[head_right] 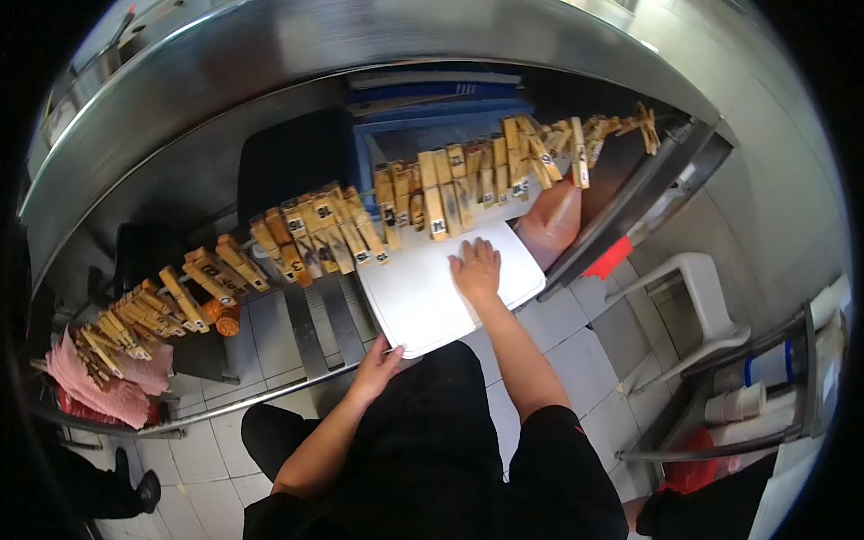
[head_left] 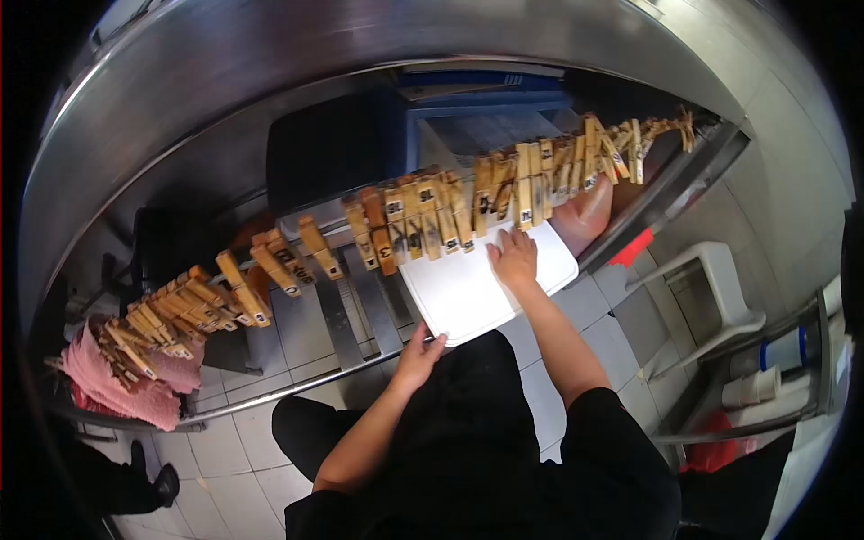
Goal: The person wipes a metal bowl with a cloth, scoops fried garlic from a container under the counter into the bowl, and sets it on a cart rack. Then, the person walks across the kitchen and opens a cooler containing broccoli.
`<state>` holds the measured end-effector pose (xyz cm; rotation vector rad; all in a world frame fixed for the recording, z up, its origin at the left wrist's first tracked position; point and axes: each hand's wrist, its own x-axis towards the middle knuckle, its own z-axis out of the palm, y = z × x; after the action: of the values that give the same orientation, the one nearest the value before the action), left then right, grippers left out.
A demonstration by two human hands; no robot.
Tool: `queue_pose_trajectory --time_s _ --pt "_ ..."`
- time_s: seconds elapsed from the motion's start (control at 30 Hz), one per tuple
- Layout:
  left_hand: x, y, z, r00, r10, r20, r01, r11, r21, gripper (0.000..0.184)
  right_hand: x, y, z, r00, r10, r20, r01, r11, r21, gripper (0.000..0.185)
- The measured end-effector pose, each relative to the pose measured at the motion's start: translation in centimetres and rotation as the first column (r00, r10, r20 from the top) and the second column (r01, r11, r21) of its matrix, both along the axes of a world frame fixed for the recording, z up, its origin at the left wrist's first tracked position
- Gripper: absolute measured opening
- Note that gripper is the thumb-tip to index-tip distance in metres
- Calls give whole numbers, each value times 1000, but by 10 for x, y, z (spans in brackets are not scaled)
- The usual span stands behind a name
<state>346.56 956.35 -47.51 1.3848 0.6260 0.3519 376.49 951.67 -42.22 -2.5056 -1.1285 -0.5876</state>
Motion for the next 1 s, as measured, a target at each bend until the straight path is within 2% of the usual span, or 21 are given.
queue_pose_trajectory --time_s 0.1,0.17,0.23,0.3,0.37,0.43,0.47,0.5,0.57,0.6,0.63,0.67,0.73,0.8,0.83,0.9,0.93,0.97,1.0 --pt "2 12 0 998 -15 65 15 1000 5 72 0 -2 7 999 -36 -19 36 999 -5 51" --pt "1 15 2 1000 -15 27 15 1000 2 72 -4 2 4 999 -26 -31 26 1000 -8 51" --pt "1 14 0 999 -20 43 18 999 51 71 -2 3 1 997 -73 -14 73 997 -21 50" --pt "-1 17 -7 1000 -10 -24 14 981 195 69 -1 5 -1 996 -82 -23 82 996 -31 49" --pt "-7 29 -4 999 -29 -35 36 975 218 66 0 4 -1 996 -75 -55 72 996 -56 51" --pt "-16 57 26 997 44 -60 -33 986 165 62 -3 4 0 997 -71 -34 69 996 -48 49" --pt "-15 76 43 982 184 -38 -181 980 89 59 -4 5 -1 997 -71 -15 71 997 -43 48" --pt "-16 104 45 953 304 6 -302 946 118 57 -4 5 -3 997 -73 4 73 997 -40 48" --pt "-19 172 67 872 490 -18 -480 860 177 57 -6 5 -2 998 -61 5 61 997 -44 47" --pt "-29 201 94 780 617 -110 -593 783 186 41 -8 6 -1 998 -67 3 67 997 -42 47" --pt "-25 278 29 778 583 234 -522 393 757 44 -9 7 0 998 -64 7 64 997 -39 47" --pt "-27 304 38 777 582 240 -526 391 755 44 -9 7 -1 998 -63 5 63 998 -27 46" --pt "-25 340 64 762 647 42 -310 307 900 44 -10 4 -1 998 -67 6 67 998 -11 45" --pt "-28 364 95 682 719 -131 -49 224 973 47 -12 6 0 996 -70 56 71 997 -17 44" --pt "-35 367 114 688 716 -117 -46 204 978 47 -14 7 3 995 -80 53 79 997 4 44" --pt "-46 371 145 736 503 -454 355 284 891 52 -17 6 9 999 -47 23 46 998 52 43" --pt "-46 442 97 885 168 -435 276 564 779 37 -13 8 3 996 -57 71 53 997 63 43" --pt "-37 430 107 884 158 -439 290 552 782 37 -12 7 4 995 -74 63 69 995 72 43" --pt "-32 403 116 933 310 -182 -187 851 491 43 -12 7 4 995 -64 78 57 994 88 42"
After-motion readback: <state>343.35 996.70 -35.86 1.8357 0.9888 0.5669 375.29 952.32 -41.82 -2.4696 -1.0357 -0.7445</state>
